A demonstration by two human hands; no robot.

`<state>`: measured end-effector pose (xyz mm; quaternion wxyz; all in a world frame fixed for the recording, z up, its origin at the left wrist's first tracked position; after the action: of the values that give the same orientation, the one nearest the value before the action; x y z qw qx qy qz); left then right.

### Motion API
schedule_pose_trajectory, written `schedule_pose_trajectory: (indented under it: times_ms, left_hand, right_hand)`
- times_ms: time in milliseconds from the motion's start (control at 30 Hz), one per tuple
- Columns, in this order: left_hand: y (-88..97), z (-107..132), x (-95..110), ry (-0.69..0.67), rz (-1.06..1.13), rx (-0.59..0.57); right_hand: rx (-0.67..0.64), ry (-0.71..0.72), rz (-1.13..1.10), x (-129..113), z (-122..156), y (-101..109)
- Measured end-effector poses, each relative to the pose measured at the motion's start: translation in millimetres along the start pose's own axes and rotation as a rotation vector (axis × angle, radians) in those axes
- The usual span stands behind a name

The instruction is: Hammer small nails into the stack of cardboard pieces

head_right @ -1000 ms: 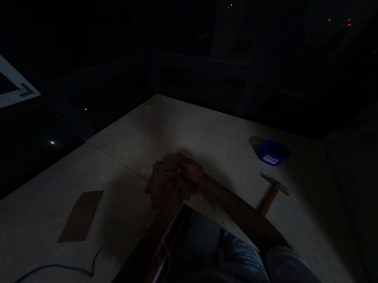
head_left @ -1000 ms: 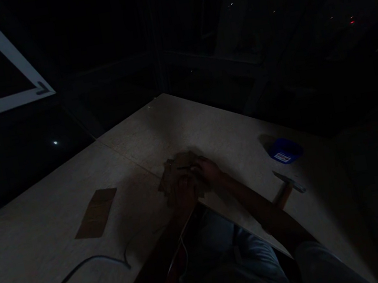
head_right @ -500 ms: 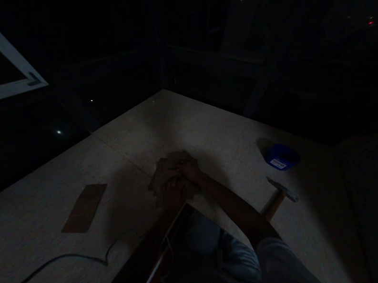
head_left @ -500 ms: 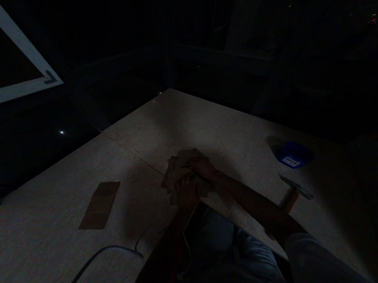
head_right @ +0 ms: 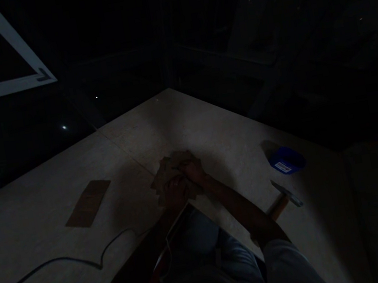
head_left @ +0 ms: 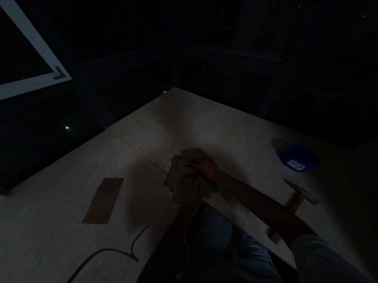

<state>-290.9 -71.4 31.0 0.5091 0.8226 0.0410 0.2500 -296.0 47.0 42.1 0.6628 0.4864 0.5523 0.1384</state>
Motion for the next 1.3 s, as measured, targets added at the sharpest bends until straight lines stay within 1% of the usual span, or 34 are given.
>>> schedule_pose_trajectory:
  times_ms: [167, 300, 433, 567, 667, 800, 867, 933, 1033, 1100, 1200, 1300]
  left_hand:
    - [-0.9, 1, 0, -0.018, -0.011, 0.03]
    - [-1.2, 1, -1, -0.025, -0.016, 0.041]
    - [0.6, 2, 0, -0.035, -0.017, 0.059]
    - [0.8, 2, -1, -0.042, -0.042, 0.1]
    - [-1.0, 3, -1, -0.048, -0.052, 0.114]
    - [-2.8, 3, -2, -0.041, -0.051, 0.111]
    - [-4.0, 3, -3, -0.043, -0.045, 0.103]
    - [-5.4, 3, -3, -0.041, -0.035, 0.094]
    - [-4.8, 3, -4, -0.039, -0.021, 0.104]
    - [-2.1, 4, -4, -0.047, -0.023, 0.131]
    - [1.1, 5, -4, -0.055, -0.038, 0.162]
    - [2.5, 5, -4, -0.064, -0.027, 0.176]
  right_hand:
    - [0.017, 0.012, 0.044, 0, -2, 6]
    - [0.011, 0.048, 0.02, -2, -1, 6]
    - [0.027, 0.063, -0.031, 3, 1, 8]
    - [0.085, 0.044, -0.101, 12, 0, 11]
    - [0.157, -0.005, -0.155, 21, -5, 17]
    - [0.239, -0.078, -0.187, 33, -28, 29]
    - [0.252, -0.103, -0.177, 36, -48, 32]
    - [0.237, -0.126, -0.156, 36, -71, 30]
    - [0.18, -0.171, -0.109, 37, -104, 17]
    - [0.142, -0.212, -0.074, 39, -120, 4]
    - [0.101, -0.262, -0.034, 46, -135, -12]
    - [0.073, -0.273, -0.021, 51, -141, -23]
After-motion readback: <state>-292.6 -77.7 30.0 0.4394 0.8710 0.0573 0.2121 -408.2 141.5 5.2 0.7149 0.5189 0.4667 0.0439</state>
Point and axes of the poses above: each hand's wrist, its own z-axis away from the middle knuckle, its own y-axis out of the back of the hand, x = y × z, the point moved 10 cm from there along -z, towards the middle knuckle, and after that the axes turned 7 degrees about x, right-handed, at the moved point
